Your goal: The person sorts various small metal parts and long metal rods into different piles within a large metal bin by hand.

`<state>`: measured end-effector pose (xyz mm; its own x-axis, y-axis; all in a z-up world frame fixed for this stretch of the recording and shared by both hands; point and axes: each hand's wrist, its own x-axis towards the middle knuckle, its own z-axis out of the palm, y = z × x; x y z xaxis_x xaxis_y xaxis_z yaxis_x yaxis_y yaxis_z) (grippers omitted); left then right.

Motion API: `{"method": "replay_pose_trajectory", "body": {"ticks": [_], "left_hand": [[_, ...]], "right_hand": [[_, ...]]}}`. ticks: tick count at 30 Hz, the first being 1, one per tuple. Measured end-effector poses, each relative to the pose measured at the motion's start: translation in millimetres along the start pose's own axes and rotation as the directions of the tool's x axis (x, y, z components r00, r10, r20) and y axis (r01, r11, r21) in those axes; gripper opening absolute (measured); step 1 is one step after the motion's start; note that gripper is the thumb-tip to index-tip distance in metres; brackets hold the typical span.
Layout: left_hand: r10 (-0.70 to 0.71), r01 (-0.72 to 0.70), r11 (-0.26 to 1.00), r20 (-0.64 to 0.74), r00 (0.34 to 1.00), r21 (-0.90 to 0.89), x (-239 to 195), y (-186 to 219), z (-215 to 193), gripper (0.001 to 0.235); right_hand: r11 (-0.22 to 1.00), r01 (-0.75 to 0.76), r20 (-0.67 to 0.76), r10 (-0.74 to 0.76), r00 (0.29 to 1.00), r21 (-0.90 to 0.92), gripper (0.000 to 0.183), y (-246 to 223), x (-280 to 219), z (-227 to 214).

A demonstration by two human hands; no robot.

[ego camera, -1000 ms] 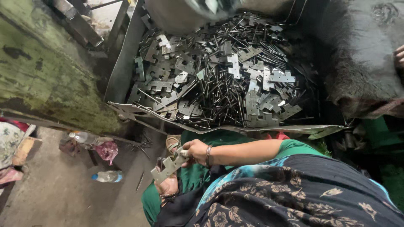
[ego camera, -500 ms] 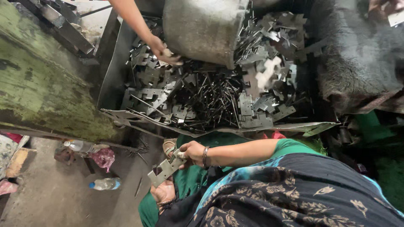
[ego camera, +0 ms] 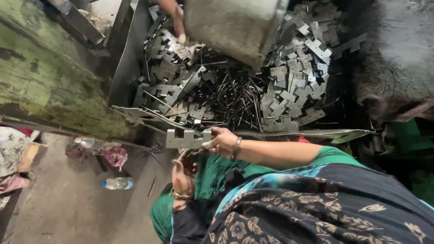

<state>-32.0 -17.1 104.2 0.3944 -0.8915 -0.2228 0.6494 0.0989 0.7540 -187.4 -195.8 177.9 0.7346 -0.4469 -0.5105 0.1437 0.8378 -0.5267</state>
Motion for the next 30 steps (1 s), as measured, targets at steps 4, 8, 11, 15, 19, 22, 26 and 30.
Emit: {"method": "replay_pose_trajectory", "body": {"ticks": [4,8,11,15,19,22,26,30], "left_hand": [[-0.354,0.355,0.928,0.030,0.935,-0.111,22,15,3,0.086],[-0.498,0.525,0.817,0.167,0.851,-0.239,40,0,-10,0.046],[-0.446,0.541,0.808,0.359,0.820,-0.234,50,-10,0,0.049],[-0.370,0.392,0.919,0.399,0.839,0.026,45,-25,29,0.059],[-0.183,0.242,0.967,0.435,0.882,-0.083,43,-20,36,0.050],[0.029,0.109,0.953,0.445,0.895,-0.282,40,-4,34,0.057],[0.047,-0.029,0.949,0.049,0.998,-0.313,46,30,46,0.058],[-0.033,0.029,0.828,0.004,0.999,-0.560,44,46,48,0.053]], "right_hand": [[0.958,0.228,0.059,-0.221,0.974,-0.175,0.040,-6,5,-25],[0.615,0.592,0.386,-0.449,0.806,-0.521,0.035,-27,-6,-41],[0.404,0.636,0.454,-0.462,0.762,-0.657,0.033,-45,-34,-41],[-0.188,0.677,0.650,-0.543,0.532,-0.712,0.056,-76,-83,-39],[-0.391,0.563,0.681,-0.508,0.528,-0.728,0.040,-106,-122,-77],[-0.449,0.459,0.642,-0.517,0.566,-0.767,0.032,-110,-137,-116],[-0.384,0.412,0.550,-0.394,0.737,-0.827,0.028,-91,-145,-138],[-0.398,0.538,0.632,-0.156,0.759,-0.743,0.037,-70,-142,-140]]}}
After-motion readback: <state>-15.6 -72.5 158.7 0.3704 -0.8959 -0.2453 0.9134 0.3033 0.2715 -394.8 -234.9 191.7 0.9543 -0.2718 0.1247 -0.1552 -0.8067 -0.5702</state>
